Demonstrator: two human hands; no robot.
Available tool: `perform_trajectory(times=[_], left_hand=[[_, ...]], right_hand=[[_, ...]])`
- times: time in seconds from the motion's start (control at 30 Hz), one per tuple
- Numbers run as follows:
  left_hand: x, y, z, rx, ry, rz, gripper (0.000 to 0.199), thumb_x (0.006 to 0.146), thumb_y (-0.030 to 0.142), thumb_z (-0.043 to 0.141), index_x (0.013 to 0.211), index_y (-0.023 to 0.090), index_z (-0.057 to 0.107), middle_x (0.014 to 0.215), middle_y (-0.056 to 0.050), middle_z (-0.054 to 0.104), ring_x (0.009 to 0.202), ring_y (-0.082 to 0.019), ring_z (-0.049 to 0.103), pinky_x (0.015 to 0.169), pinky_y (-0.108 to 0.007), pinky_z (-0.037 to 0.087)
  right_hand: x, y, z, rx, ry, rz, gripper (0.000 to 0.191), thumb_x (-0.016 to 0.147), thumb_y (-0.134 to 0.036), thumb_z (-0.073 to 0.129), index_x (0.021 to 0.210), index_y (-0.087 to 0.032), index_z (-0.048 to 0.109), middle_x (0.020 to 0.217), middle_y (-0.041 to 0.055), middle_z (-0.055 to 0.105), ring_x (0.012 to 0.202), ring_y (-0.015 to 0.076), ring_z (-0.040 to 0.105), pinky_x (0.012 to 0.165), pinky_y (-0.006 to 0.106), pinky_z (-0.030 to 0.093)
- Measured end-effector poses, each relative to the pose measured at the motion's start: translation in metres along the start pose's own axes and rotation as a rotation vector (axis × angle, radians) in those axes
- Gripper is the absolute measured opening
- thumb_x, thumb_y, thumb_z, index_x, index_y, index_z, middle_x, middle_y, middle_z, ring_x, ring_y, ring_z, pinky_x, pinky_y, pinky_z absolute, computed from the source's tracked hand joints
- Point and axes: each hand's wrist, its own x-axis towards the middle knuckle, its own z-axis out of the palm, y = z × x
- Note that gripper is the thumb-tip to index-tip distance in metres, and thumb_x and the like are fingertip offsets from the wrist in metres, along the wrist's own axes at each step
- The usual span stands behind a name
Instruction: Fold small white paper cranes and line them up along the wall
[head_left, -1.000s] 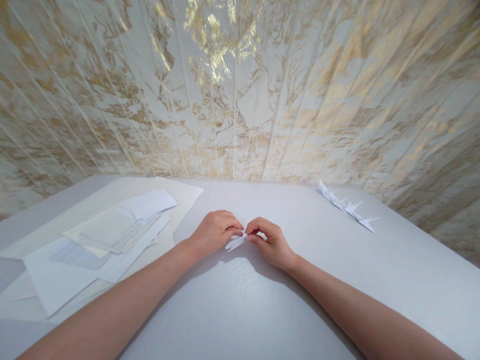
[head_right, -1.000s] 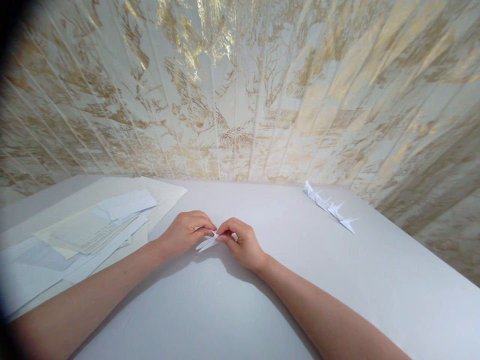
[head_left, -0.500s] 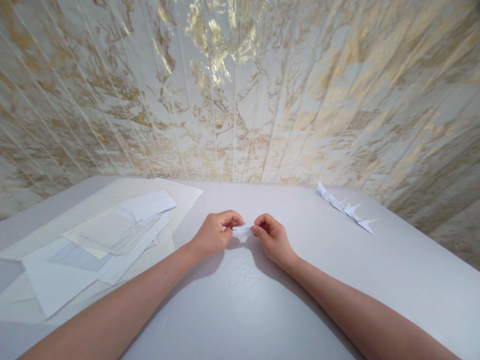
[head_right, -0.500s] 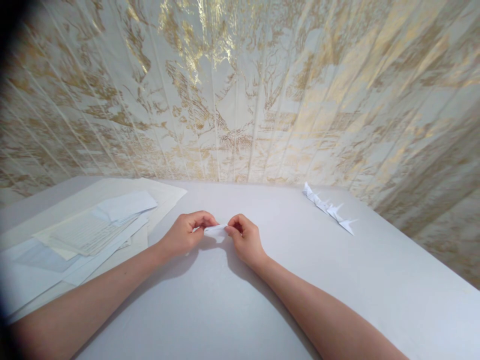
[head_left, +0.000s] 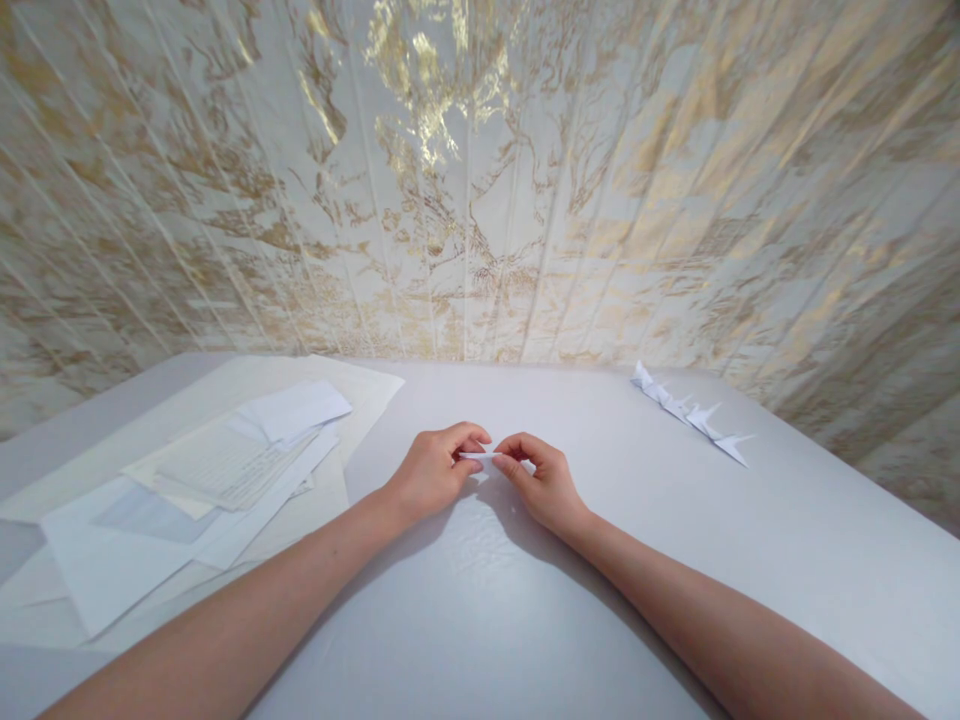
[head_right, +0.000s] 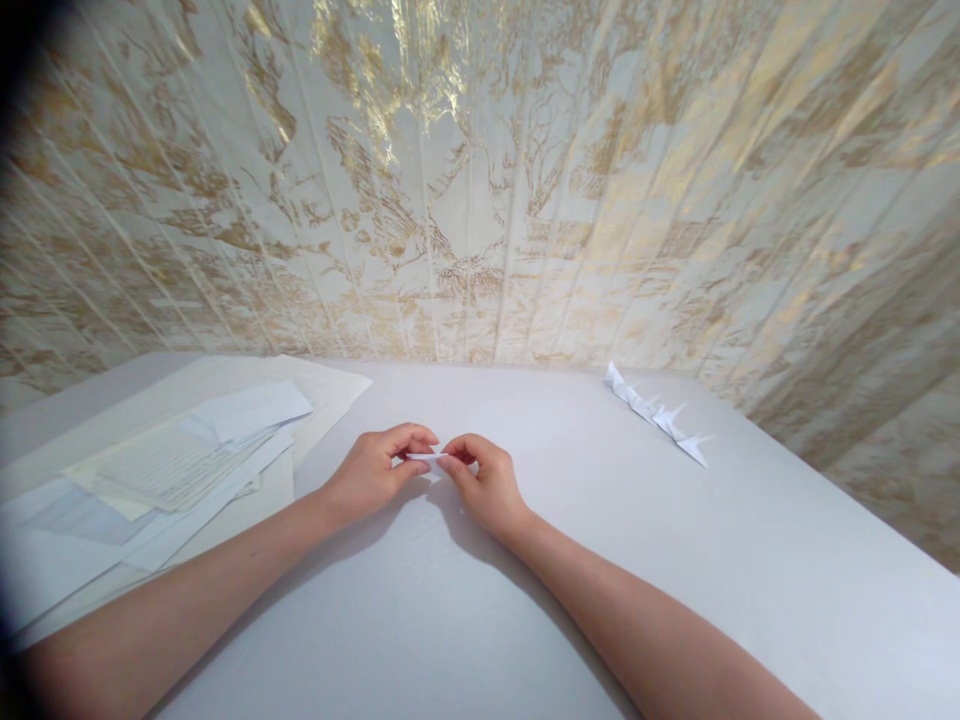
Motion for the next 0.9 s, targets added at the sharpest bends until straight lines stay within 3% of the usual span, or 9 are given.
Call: perform_trajectory(times=[0.33, 0.53, 0.7, 0.77, 0.9], left_hand=[[-0.002, 0.002, 0.009, -0.466, 0.080, -0.192, 0.030, 0.058, 0.016, 0.066, 0.086, 0.018, 0.055, 0.063, 0.005, 0.061, 0.051, -0.008, 0.050, 0.050, -0.019, 0.036], [-0.004, 0.003, 0.006, -0.293, 0.119, -0.104, 0.024, 0.059, 0.013, 0.065, 0.080, 0.018, 0.055, 0.058, 0.005, 0.062, 0.056, -0.011, 0.055, 0.059, -0.024, 0.040], [-0.004, -0.003, 0.010, -0.269, 0.199, -0.039, 0.027, 0.059, 0.014, 0.065, 0.083, 0.019, 0.056, 0.073, 0.002, 0.063, 0.067, -0.012, 0.056, 0.064, -0.025, 0.042], [-0.004, -0.003, 0.013, -0.354, 0.143, -0.131, 0.021, 0.060, 0.019, 0.066, 0.079, 0.017, 0.057, 0.068, 0.003, 0.059, 0.062, -0.011, 0.053, 0.059, -0.023, 0.040], [-0.008, 0.000, 0.019, -0.591, -0.117, -0.280, 0.019, 0.064, 0.028, 0.067, 0.075, 0.014, 0.063, 0.068, 0.000, 0.061, 0.063, -0.011, 0.053, 0.063, -0.024, 0.039]], right_hand=[[-0.002, -0.008, 0.000, -0.017, 0.047, -0.011, 0.015, 0.077, -0.025, 0.051, 0.065, -0.017, 0.054, 0.060, -0.0002, 0.057, 0.057, 0.0120, 0.051, 0.056, 0.024, 0.042], [-0.004, -0.006, 0.001, -0.103, 0.002, -0.072, 0.013, 0.078, -0.025, 0.055, 0.067, -0.018, 0.058, 0.063, 0.0016, 0.061, 0.059, 0.0134, 0.054, 0.057, 0.025, 0.044], [-0.002, -0.004, -0.008, -0.257, 0.032, -0.362, 0.011, 0.080, -0.020, 0.053, 0.071, -0.021, 0.060, 0.066, 0.0037, 0.063, 0.064, 0.0164, 0.056, 0.062, 0.030, 0.043], [-0.001, -0.004, -0.013, -0.370, 0.042, -0.472, 0.013, 0.081, -0.017, 0.051, 0.074, -0.022, 0.061, 0.069, 0.0043, 0.064, 0.066, 0.0168, 0.056, 0.065, 0.032, 0.041], [0.001, -0.006, -0.018, -0.571, 0.043, -0.609, 0.016, 0.080, -0.013, 0.050, 0.075, -0.023, 0.061, 0.071, 0.0037, 0.064, 0.066, 0.0162, 0.053, 0.065, 0.033, 0.037]])
